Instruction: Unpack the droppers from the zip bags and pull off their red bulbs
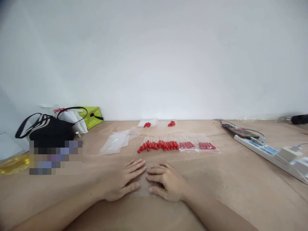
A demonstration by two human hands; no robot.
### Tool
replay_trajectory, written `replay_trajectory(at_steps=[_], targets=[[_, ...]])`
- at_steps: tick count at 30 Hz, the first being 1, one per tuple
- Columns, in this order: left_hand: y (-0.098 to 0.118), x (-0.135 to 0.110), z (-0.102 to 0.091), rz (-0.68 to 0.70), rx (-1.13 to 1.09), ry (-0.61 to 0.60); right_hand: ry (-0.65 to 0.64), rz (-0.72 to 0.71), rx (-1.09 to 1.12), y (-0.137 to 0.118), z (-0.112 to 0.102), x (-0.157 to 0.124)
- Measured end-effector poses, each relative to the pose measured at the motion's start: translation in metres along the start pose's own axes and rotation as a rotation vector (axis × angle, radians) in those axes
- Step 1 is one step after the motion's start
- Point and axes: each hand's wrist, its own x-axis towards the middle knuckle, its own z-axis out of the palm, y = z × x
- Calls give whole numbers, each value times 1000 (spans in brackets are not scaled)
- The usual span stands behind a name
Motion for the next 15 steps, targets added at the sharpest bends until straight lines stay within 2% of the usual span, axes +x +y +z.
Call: replay_trajectory(at_steps=[1,5,6,8,10,11,12,14,15], targets=[[0,2,0,-38,-37,26,-24,2,18,0,0,0],[-2,20,6,-173,-105,254,-30,-26,111,-3,2,1],[-3,24,8,-213,-109,258,-11,-24,126,-4,4,0],[-4,27,10,-301,-143,179,68,11,100,-1,5,0],[-11,26,4,-371,-186,103,206,100,-19,10,1,-3],[-18,24,-4,-398,-192,106,287,163,-107,19,-4,-6],[-26,21,-14,-425,-178,158,386,244,-195,30,-11,-9],[-51,15,-39,-538,-130,398,555,418,-364,57,-30,-18],[-65,12,-52,-638,-70,527,582,491,-433,70,-40,-23]])
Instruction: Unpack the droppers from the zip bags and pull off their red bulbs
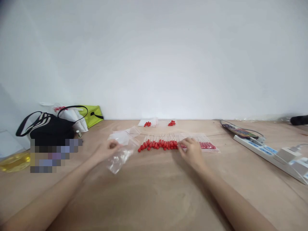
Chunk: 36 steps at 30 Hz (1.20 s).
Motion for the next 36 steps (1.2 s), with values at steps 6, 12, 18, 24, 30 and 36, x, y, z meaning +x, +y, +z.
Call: replay_trajectory(at_steps=[6,12,18,24,30,36], targets=[[-53,46,-21,-347,230,233,-299,-86,-232,62,-7,13],[-49,32,-4,-237,405,449,-375,-372,-463,65,9,6],[-34,9,11,41,463,9,-348,-377,-538,66,14,0],[-39,6,20,41,444,-177,-338,-333,-546,65,12,5],[-39,7,19,54,446,-145,-303,-291,-451,65,0,2],[-38,7,18,57,442,-148,-348,-250,-277,74,5,0]])
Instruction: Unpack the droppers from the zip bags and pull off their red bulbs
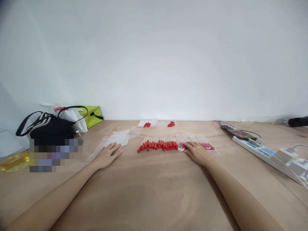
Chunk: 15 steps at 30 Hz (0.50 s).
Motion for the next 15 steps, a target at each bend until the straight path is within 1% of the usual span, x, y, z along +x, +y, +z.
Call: replay_trajectory(at_steps=[2,4,6,10,12,13,15], targets=[[0,0,-1,4,0,-6,-80,-3,-29,2,2,4],[1,-1,-2,4,8,-13,-122,-1,-70,2,3,7],[1,-2,-2,5,20,-19,-119,18,-105,1,2,8],[1,-1,-1,9,30,-4,-52,73,-167,-3,3,4],[0,-1,-1,12,25,0,19,118,-165,-6,4,2],[-1,-1,-1,14,23,-2,87,167,-145,-7,3,1],[-1,0,0,17,20,-4,277,320,-50,-8,-2,1]])
